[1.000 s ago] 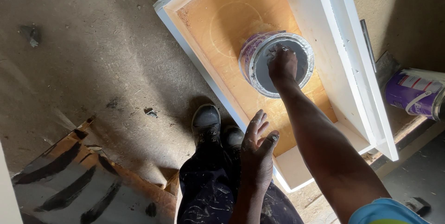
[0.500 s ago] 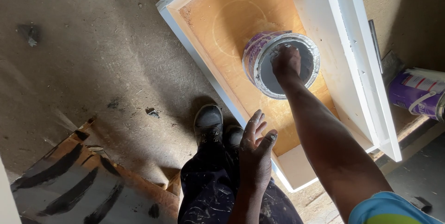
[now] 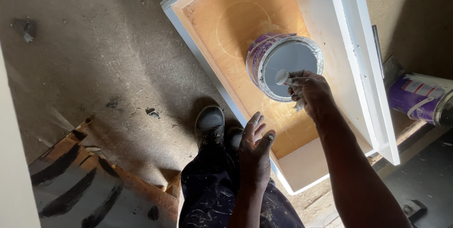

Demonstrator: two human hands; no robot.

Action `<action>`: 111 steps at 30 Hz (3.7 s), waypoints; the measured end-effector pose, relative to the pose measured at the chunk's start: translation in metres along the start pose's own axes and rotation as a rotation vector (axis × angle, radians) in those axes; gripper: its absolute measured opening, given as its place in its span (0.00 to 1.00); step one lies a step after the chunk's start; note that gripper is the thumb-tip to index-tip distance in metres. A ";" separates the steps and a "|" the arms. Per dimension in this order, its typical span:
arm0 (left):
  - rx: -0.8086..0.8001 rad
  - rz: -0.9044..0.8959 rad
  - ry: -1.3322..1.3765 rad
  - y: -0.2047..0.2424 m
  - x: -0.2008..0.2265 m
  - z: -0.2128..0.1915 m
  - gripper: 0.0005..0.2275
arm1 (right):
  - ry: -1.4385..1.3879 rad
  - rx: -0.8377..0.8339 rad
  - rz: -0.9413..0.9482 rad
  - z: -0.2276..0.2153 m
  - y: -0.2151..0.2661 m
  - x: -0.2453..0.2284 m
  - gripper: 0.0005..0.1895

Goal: The person paints a white cabinet door using a cloth and a paint can. They dip the cloth into the paint and apply it to the door surface, then use a scraper tool to smooth the edges and surface of the door.

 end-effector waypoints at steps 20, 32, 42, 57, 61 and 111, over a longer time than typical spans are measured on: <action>-0.002 0.002 0.021 0.002 -0.004 -0.001 0.26 | 0.112 0.030 -0.363 0.030 0.030 0.013 0.06; 0.000 -0.002 0.052 0.000 -0.013 0.002 0.27 | 0.411 -0.044 0.034 0.034 0.003 -0.010 0.09; 0.015 0.019 0.054 0.001 -0.010 0.000 0.26 | 0.338 -0.014 0.064 0.037 0.009 -0.028 0.07; 0.037 0.001 0.068 -0.001 -0.019 0.000 0.26 | 0.358 0.050 -0.001 0.050 0.012 -0.028 0.12; 0.046 -0.012 0.031 0.001 -0.018 0.000 0.26 | 0.394 -0.026 0.019 0.052 0.011 -0.026 0.10; 0.383 0.815 0.275 0.214 0.211 -0.075 0.03 | -0.598 -0.990 -0.041 0.061 0.261 -0.034 0.25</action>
Point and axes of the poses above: each hand's wrist, its own y-axis away from the middle knuckle, its own z-axis out of the palm, x = y × z, the point moved 5 cm from there along -y, towards the middle knuckle, and after that the axes turned 8 degrees about -y, right-handed, at the moved point
